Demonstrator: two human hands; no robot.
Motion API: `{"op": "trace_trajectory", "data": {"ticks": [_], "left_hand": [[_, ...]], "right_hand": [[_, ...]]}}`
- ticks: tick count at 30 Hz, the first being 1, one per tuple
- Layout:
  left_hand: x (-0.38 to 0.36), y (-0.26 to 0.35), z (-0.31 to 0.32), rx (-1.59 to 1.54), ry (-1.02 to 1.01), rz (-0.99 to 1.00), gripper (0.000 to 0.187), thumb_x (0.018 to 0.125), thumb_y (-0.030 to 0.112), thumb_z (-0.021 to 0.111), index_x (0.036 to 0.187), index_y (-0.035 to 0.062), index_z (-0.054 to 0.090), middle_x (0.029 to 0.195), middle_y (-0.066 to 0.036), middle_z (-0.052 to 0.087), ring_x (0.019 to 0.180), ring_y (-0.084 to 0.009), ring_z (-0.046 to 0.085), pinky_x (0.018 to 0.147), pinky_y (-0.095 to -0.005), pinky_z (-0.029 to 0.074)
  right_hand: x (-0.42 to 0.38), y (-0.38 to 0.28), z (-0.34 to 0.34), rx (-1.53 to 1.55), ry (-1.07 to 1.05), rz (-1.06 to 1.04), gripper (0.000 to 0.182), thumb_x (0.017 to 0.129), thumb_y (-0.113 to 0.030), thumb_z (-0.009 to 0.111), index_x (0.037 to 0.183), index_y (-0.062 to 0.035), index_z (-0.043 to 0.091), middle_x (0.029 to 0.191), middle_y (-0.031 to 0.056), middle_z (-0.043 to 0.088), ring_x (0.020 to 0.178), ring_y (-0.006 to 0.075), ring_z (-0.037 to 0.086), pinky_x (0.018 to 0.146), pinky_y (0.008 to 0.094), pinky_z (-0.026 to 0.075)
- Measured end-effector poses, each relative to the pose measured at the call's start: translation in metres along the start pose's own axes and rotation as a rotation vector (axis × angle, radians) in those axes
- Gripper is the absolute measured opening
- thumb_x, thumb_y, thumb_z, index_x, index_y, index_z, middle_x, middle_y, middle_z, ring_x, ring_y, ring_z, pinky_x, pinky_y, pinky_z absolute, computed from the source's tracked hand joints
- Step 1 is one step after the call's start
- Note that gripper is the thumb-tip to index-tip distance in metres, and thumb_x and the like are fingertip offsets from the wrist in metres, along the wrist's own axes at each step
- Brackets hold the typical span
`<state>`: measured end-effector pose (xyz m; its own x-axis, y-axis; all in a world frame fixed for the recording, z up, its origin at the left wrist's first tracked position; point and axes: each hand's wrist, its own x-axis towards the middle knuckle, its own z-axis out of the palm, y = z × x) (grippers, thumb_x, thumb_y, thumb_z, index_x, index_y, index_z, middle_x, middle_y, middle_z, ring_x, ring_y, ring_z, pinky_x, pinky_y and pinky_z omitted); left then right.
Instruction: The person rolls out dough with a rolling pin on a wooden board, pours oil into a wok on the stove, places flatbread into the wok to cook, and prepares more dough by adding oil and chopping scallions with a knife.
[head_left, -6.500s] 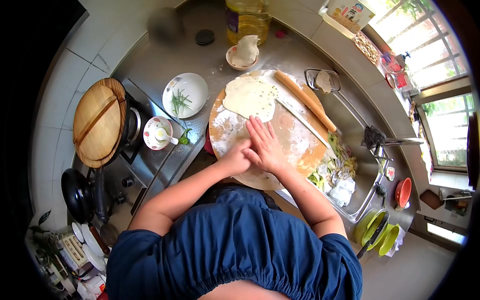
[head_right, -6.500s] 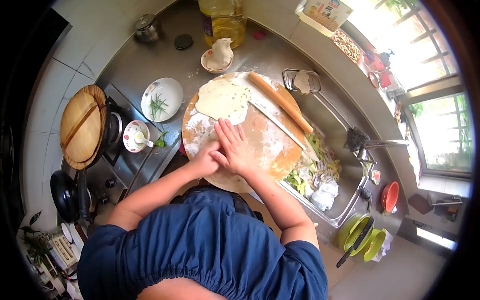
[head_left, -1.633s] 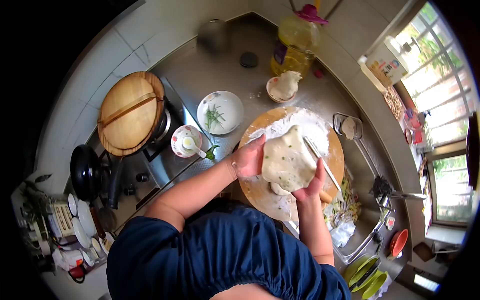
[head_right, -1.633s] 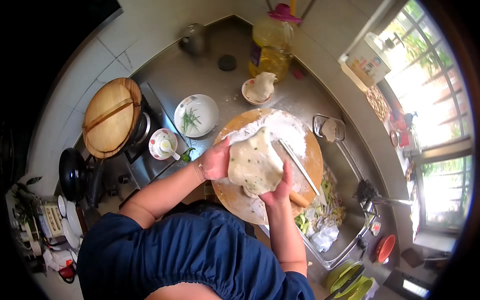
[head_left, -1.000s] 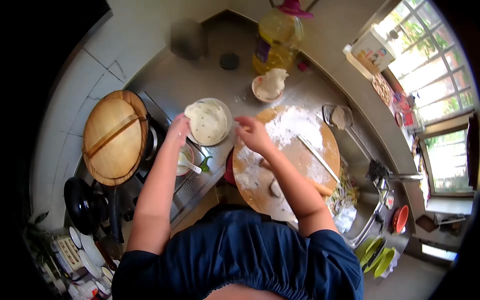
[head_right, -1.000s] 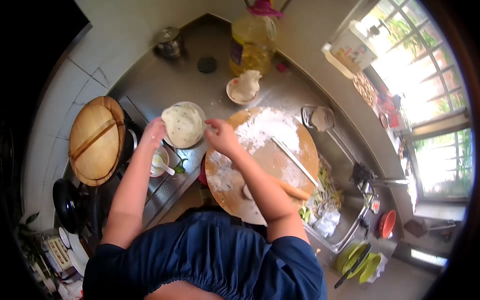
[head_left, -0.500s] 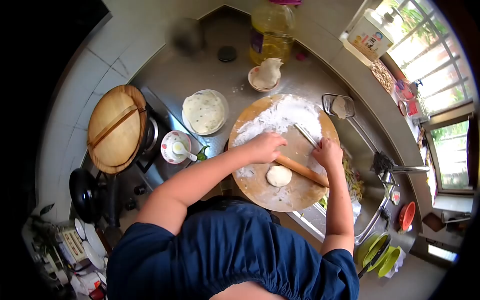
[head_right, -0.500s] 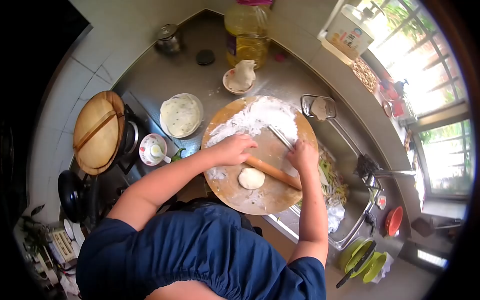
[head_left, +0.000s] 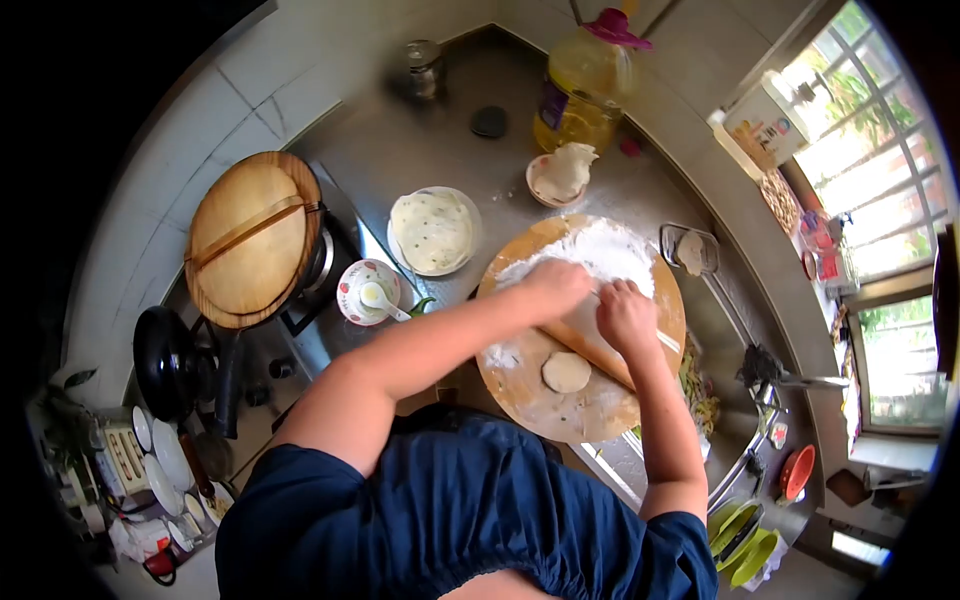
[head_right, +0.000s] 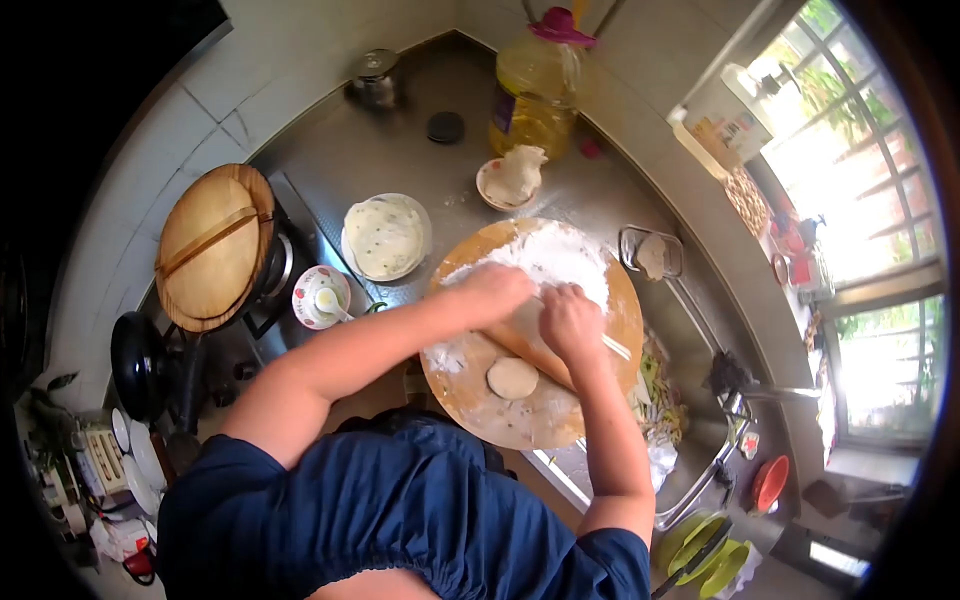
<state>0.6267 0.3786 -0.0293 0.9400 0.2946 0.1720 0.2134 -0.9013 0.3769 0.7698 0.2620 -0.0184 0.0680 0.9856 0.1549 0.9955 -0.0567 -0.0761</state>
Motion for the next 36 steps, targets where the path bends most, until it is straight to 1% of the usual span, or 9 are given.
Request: {"op": "trace_trajectory", "data": {"ticks": [4, 7, 9, 10, 15, 20, 28, 31, 36], "left_hand": [[-0.029, -0.057, -0.03, -0.051, 0.025, -0.227, 0.017, 0.084, 0.013, 0.047, 0.082, 0.0057, 0.063, 0.086, -0.016, 0.062, 0.083, -0.0359, 0.061, 0.071, -0.045, 0.049], [-0.079, -0.137, -0.046, 0.061, 0.141, -0.309, 0.016, 0.085, 0.01, 0.05, 0.084, 0.0027, 0.063, 0.088, -0.018, 0.063, 0.085, -0.0367, 0.062, 0.074, -0.045, 0.049], [-0.099, -0.155, -0.074, 0.206, -0.033, -0.603, 0.014, 0.082, 0.005, 0.049, 0.085, 0.0033, 0.063, 0.091, -0.02, 0.065, 0.087, -0.0391, 0.063, 0.076, -0.0473, 0.05], [-0.114, -0.175, -0.071, 0.268, -0.017, -0.58, 0.015, 0.082, 0.004, 0.048, 0.086, 0.0026, 0.062, 0.09, -0.021, 0.065, 0.087, -0.04, 0.063, 0.076, -0.0482, 0.051], [-0.137, -0.198, -0.058, 0.275, -0.09, -0.72, 0.015, 0.082, 0.006, 0.05, 0.087, 0.001, 0.063, 0.093, -0.024, 0.064, 0.089, -0.0406, 0.063, 0.078, -0.0487, 0.051], [-0.137, -0.204, -0.042, 0.266, -0.094, -0.867, 0.02, 0.085, 0.009, 0.05, 0.097, 0.0012, 0.064, 0.111, -0.023, 0.057, 0.098, -0.0401, 0.061, 0.084, -0.0472, 0.05], [-0.132, -0.193, -0.048, 0.314, -0.167, -0.894, 0.025, 0.082, 0.01, 0.053, 0.105, 0.0036, 0.062, 0.115, -0.021, 0.055, 0.098, -0.0392, 0.061, 0.084, -0.0473, 0.051], [-0.134, -0.183, -0.059, 0.286, -0.111, -0.893, 0.033, 0.077, 0.01, 0.057, 0.109, 0.0044, 0.06, 0.114, -0.02, 0.054, 0.1, -0.0406, 0.059, 0.086, -0.0475, 0.049], [-0.095, -0.12, -0.065, -0.068, 0.189, -0.432, 0.044, 0.074, 0.014, 0.061, 0.117, 0.0029, 0.059, 0.116, -0.02, 0.057, 0.104, -0.0364, 0.057, 0.094, -0.0405, 0.045]], "right_hand": [[0.018, -0.034, -0.027, 0.015, 0.09, -0.077, 0.037, 0.074, -0.012, 0.058, 0.111, -0.0062, 0.057, 0.104, 0.0088, 0.057, 0.102, 0.0258, 0.052, 0.087, 0.0411, 0.042], [-0.011, -0.03, -0.035, 0.125, 0.21, -0.031, 0.035, 0.077, -0.015, 0.062, 0.11, -0.0063, 0.059, 0.108, 0.0097, 0.057, 0.105, 0.0274, 0.051, 0.089, 0.0403, 0.042], [-0.043, -0.012, -0.015, 0.233, 0.12, 0.026, 0.033, 0.078, -0.022, 0.067, 0.106, -0.0066, 0.061, 0.11, 0.0105, 0.057, 0.107, 0.029, 0.051, 0.092, 0.0399, 0.041], [-0.054, -0.008, -0.015, 0.231, 0.119, 0.041, 0.033, 0.078, -0.022, 0.067, 0.106, -0.0066, 0.061, 0.11, 0.0105, 0.057, 0.107, 0.029, 0.051, 0.092, 0.0399, 0.041], [-0.086, 0.0, -0.016, 0.288, -0.064, 0.097, 0.034, 0.076, -0.028, 0.07, 0.102, -0.0077, 0.063, 0.099, 0.0088, 0.06, 0.1, 0.0282, 0.054, 0.085, 0.038, 0.044], [-0.096, 0.008, -0.001, 0.286, -0.138, 0.028, 0.033, 0.075, -0.025, 0.069, 0.102, -0.0072, 0.063, 0.096, 0.0084, 0.059, 0.099, 0.0275, 0.054, 0.083, 0.037, 0.045], [-0.123, 0.027, -0.02, 0.39, 0.122, 0.277, 0.038, 0.076, -0.009, 0.065, 0.112, -0.0006, 0.056, 0.103, 0.0166, 0.056, 0.098, 0.0353, 0.053, 0.088, 0.0416, 0.044], [-0.123, 0.028, -0.023, 0.34, 0.125, 0.209, 0.038, 0.077, -0.009, 0.066, 0.113, -0.003, 0.058, 0.102, 0.0139, 0.057, 0.096, 0.0337, 0.053, 0.084, 0.0422, 0.045], [-0.086, -0.005, -0.036, 0.208, 0.08, 0.076, 0.034, 0.079, -0.01, 0.065, 0.113, -0.0063, 0.06, 0.1, 0.0096, 0.058, 0.094, 0.0299, 0.053, 0.082, 0.0405, 0.043]]}}
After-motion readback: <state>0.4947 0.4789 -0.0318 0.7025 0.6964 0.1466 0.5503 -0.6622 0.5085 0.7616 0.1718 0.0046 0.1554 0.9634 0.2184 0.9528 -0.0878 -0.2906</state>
